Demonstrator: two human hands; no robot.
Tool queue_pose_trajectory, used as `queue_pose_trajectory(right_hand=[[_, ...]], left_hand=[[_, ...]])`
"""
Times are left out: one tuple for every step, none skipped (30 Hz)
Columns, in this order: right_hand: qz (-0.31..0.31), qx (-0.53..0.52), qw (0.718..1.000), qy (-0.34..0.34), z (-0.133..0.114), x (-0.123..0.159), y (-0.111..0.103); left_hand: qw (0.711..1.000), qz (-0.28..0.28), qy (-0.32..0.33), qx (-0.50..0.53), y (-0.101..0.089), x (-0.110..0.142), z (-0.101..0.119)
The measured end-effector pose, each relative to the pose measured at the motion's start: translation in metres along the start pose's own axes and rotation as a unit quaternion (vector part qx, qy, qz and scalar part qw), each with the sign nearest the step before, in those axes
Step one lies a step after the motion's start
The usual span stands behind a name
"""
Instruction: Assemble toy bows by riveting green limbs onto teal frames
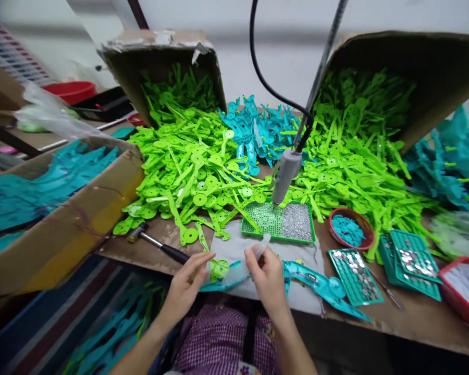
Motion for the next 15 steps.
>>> queue_pose_trajectory(right_hand=[[-0.007,0.019,1.000,-0.011,-0.001,-0.001,-0.001],[-0.012,0.043,0.999,-0.030,-0.005,-0.002,-0.006],[-0.004,0.068,0.996,-0.050,-0.009,-0.003,-0.015],[0.028,0.092,0.993,-0.069,-0.015,-0.005,-0.030],[0.084,0.114,0.986,-0.083,-0.022,-0.007,-0.051],[0.152,0.131,0.976,-0.090,-0.030,-0.011,-0.075],[0.224,0.148,0.959,-0.096,-0.038,-0.016,-0.102],[0.281,0.180,0.937,-0.104,-0.046,-0.025,-0.126],[0.322,0.221,0.913,-0.114,-0.053,-0.038,-0.148],[0.336,0.277,0.892,-0.120,-0.057,-0.056,-0.165],[0.322,0.343,0.873,-0.124,-0.059,-0.079,-0.177],[0.288,0.409,0.856,-0.131,-0.058,-0.106,-0.182],[0.213,0.456,0.853,-0.137,-0.051,-0.137,-0.181],[0.157,0.472,0.855,-0.146,-0.042,-0.167,-0.178],[0.105,0.468,0.863,-0.160,-0.031,-0.195,-0.171]], left_hand=[[0.998,-0.006,0.056,-0.043,-0.004,-0.006,0.009],[0.989,-0.025,0.115,-0.087,-0.008,-0.017,0.019],[0.975,-0.042,0.172,-0.136,-0.012,-0.032,0.030],[0.958,-0.041,0.218,-0.184,-0.016,-0.053,0.039],[0.943,-0.034,0.244,-0.224,-0.020,-0.078,0.047],[0.930,-0.036,0.259,-0.256,-0.021,-0.108,0.053],[0.917,-0.037,0.279,-0.282,-0.018,-0.140,0.057],[0.904,-0.037,0.297,-0.304,-0.012,-0.172,0.060],[0.891,-0.048,0.312,-0.326,-0.001,-0.205,0.060],[0.878,-0.071,0.327,-0.342,0.015,-0.235,0.059],[0.867,-0.100,0.341,-0.349,0.034,-0.263,0.056],[0.861,-0.131,0.346,-0.350,0.054,-0.287,0.051],[0.866,-0.149,0.331,-0.345,0.073,-0.308,0.045],[0.881,-0.146,0.298,-0.337,0.090,-0.327,0.037],[0.892,-0.128,0.275,-0.334,0.102,-0.343,0.030]])
Point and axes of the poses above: each hand's wrist, its own x-axis away from the middle knuckle, its own y-axis out of the palm, z = x × y, the point moved 4 cm from there along -x, towards the middle knuckle, and after that the axes turned 3 degrees about -x, right-handed, at the moved point
